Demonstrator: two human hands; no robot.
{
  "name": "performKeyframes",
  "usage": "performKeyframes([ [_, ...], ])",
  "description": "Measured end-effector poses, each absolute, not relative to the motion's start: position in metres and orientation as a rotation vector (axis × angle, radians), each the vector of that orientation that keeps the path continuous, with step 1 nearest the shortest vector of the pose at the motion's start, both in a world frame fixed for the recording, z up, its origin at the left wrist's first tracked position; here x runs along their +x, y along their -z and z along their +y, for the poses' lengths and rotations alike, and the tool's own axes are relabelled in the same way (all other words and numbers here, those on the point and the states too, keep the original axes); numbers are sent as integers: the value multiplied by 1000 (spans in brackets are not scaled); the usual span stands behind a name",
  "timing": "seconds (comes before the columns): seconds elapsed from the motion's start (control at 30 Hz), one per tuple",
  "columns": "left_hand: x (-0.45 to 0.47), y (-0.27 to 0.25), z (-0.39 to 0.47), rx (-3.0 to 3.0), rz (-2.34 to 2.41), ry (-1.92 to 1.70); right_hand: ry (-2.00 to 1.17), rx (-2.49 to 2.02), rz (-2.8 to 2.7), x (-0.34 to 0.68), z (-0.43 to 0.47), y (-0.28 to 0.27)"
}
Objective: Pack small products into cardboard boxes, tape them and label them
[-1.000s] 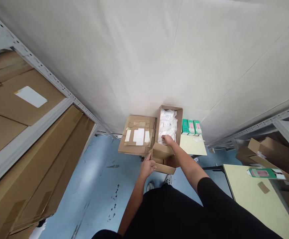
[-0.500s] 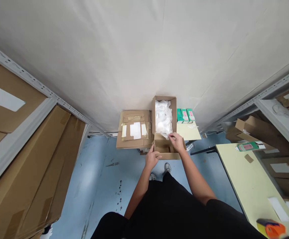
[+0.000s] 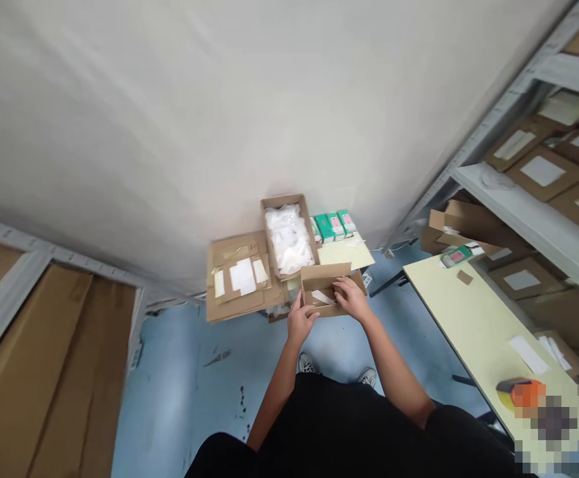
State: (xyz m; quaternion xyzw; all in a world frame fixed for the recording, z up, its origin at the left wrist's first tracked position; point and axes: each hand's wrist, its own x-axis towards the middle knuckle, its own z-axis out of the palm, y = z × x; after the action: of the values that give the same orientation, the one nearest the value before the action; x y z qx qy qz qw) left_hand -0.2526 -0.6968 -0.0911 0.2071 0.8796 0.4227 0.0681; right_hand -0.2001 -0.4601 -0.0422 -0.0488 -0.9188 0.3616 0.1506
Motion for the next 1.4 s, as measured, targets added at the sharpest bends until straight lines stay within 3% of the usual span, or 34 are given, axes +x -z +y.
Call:
performKeyframes([
  [0.53,-128,74,-389,1274,2207,-1087,-802,-919,-2210,63,-201,40],
  [0.83,-34,90,-252,1498,1824,-905,-767,-1374,-1895,215,-142,66],
  [1.1,-43,120,-150,1536,1614,-860,-706,-1522,-1801,219,-120,72],
  [1.4,-103,147,-33,1614,1452,-726,-724,-1677,-1711,143,-47,73],
])
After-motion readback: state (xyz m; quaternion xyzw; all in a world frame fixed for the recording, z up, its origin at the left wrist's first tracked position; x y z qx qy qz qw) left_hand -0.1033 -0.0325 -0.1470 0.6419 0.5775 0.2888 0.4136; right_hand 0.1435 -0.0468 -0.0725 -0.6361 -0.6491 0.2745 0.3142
